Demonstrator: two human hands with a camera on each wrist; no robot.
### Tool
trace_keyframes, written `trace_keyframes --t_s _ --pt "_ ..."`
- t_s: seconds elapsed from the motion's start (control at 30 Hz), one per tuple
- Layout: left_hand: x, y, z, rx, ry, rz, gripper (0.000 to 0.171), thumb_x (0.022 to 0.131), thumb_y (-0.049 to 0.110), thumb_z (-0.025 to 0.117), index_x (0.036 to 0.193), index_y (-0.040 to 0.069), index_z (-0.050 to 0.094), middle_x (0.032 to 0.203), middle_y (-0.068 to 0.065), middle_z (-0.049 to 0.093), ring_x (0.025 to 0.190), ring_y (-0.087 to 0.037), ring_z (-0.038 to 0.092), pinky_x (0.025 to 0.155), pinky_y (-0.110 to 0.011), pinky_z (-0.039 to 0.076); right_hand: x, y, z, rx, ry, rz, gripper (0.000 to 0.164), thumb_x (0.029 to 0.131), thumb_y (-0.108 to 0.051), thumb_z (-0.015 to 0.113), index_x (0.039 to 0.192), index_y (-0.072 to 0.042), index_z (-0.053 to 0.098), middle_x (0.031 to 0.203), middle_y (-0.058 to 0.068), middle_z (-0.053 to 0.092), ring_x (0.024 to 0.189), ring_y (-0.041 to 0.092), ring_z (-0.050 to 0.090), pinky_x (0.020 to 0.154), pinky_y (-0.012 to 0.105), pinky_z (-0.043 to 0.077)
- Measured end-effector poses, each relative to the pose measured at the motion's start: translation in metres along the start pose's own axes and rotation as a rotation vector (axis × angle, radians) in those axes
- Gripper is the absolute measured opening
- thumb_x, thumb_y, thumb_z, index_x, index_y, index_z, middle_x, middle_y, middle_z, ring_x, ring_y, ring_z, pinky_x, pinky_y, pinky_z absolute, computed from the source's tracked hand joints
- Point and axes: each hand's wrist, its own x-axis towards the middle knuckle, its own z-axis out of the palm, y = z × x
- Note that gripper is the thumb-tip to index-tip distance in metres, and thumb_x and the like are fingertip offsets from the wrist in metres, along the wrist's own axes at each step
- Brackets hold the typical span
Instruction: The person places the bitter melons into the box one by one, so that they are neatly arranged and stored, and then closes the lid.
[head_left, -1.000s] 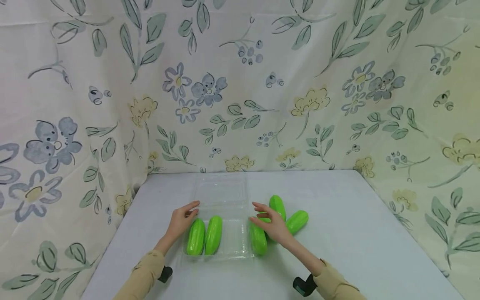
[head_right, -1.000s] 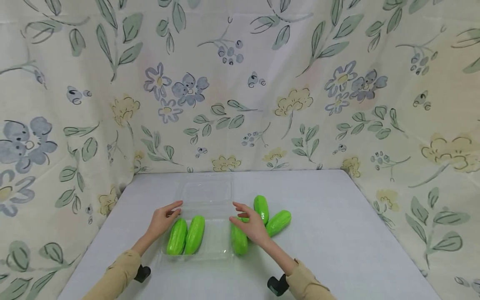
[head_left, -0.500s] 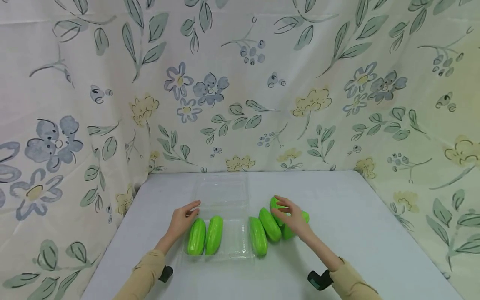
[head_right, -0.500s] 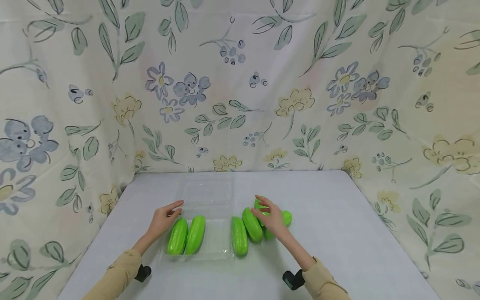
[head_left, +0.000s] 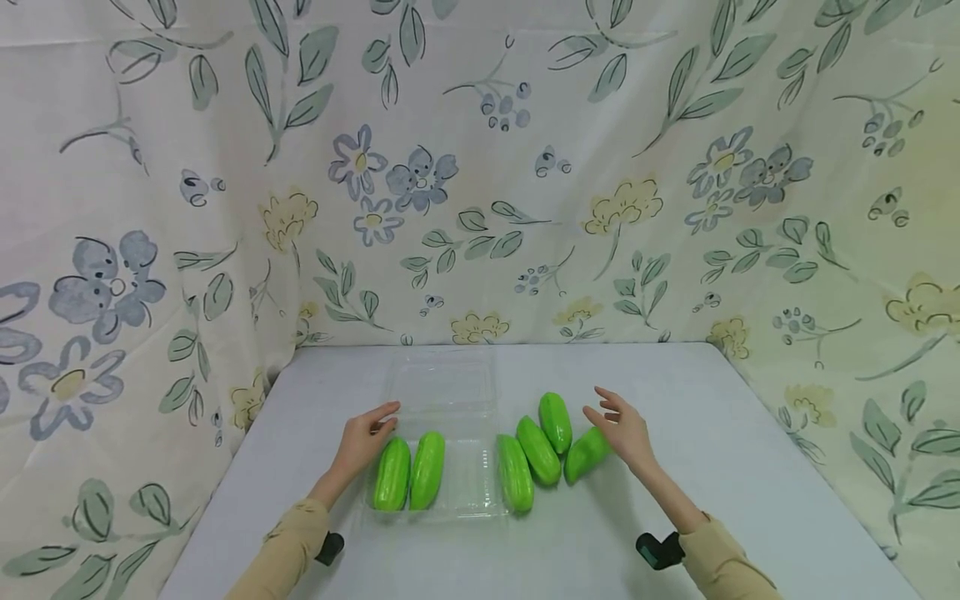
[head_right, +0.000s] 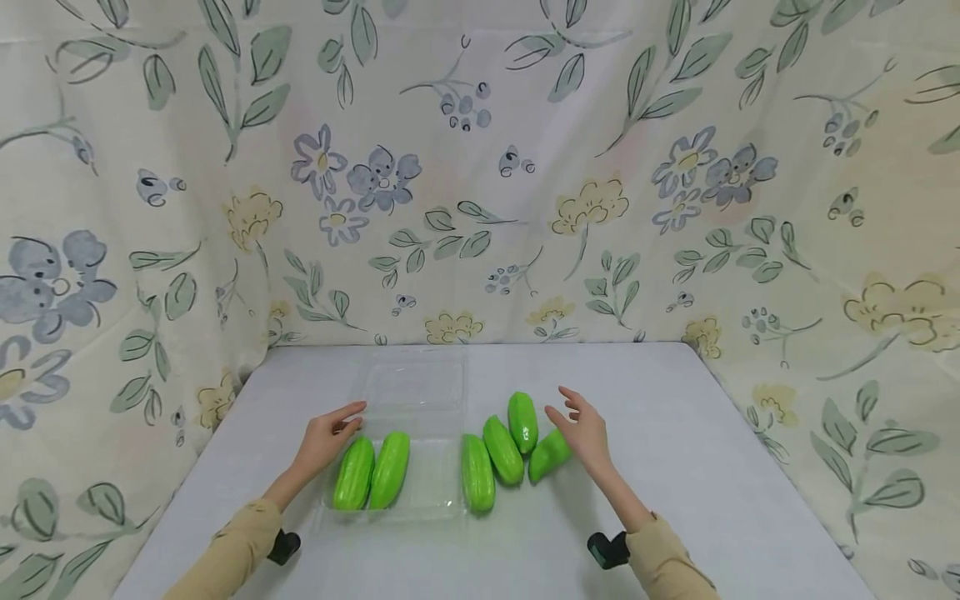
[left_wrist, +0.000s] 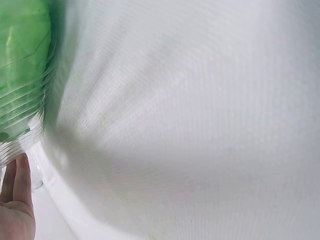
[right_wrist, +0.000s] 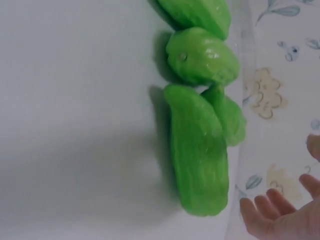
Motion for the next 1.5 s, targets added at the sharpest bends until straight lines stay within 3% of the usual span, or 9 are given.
trace_keyframes --t_s 0.33,0.63,0.77,1.17,1.5 --pt "-0.001 0.0 0.0 0.001 -0.011 -0.004 0.033 0.091 0.008 0.063 0.123 0.003 0.063 0.128 -0.015 0.061 0.098 -0.03 0.069 0.078 -0.034 0.057 0.004 0.022 -0.011 -0.08 0.021 0.063 0.055 0.094 -0.03 0.057 0.139 0.0 0.044 0.134 0.033 0.047 0.119 0.049 0.05 0.094 0.055 0.045" --pt "0.0 0.0 0.001 0.0 0.004 0.002 0.032 0.09 0.006 0.064 0.122 0.002 0.063 0.126 -0.016 0.062 0.096 -0.03 0.07 0.076 -0.034 0.057 0.003 0.036 -0.01 0.043 -0.123 0.245 0.06 0.096 -0.031 0.053 0.143 0.001 0.035 0.14 0.038 0.034 0.125 0.05 0.041 0.082 0.044 0.055" --pt "0.0 0.001 0.001 0.008 -0.01 -0.021 0.033 0.091 0.008 0.063 0.123 0.002 0.063 0.128 -0.014 0.061 0.099 -0.029 0.069 0.079 -0.033 0.057 0.002 0.038 -0.006 0.094 -0.155 0.287 0.06 0.097 -0.031 0.052 0.144 0.0 0.032 0.142 0.038 0.03 0.127 0.05 0.039 0.081 0.042 0.056" --pt "-0.001 0.0 0.0 0.009 -0.016 -0.035 0.033 0.092 0.01 0.061 0.124 0.004 0.062 0.129 -0.013 0.061 0.098 -0.029 0.069 0.078 -0.033 0.057 0.001 0.041 0.004 0.157 -0.16 0.306 0.061 0.096 -0.028 0.053 0.144 0.002 0.03 0.14 0.039 0.03 0.124 0.049 0.043 0.078 0.036 0.057" --pt "-0.001 0.004 0.0 0.013 -0.012 -0.042 0.033 0.091 0.007 0.062 0.124 0.003 0.062 0.128 -0.015 0.061 0.097 -0.03 0.069 0.077 -0.033 0.057 0.001 0.041 0.01 0.126 -0.139 0.295 0.06 0.095 -0.027 0.056 0.142 0.004 0.035 0.137 0.041 0.034 0.112 0.042 0.054 0.068 0.029 0.057"
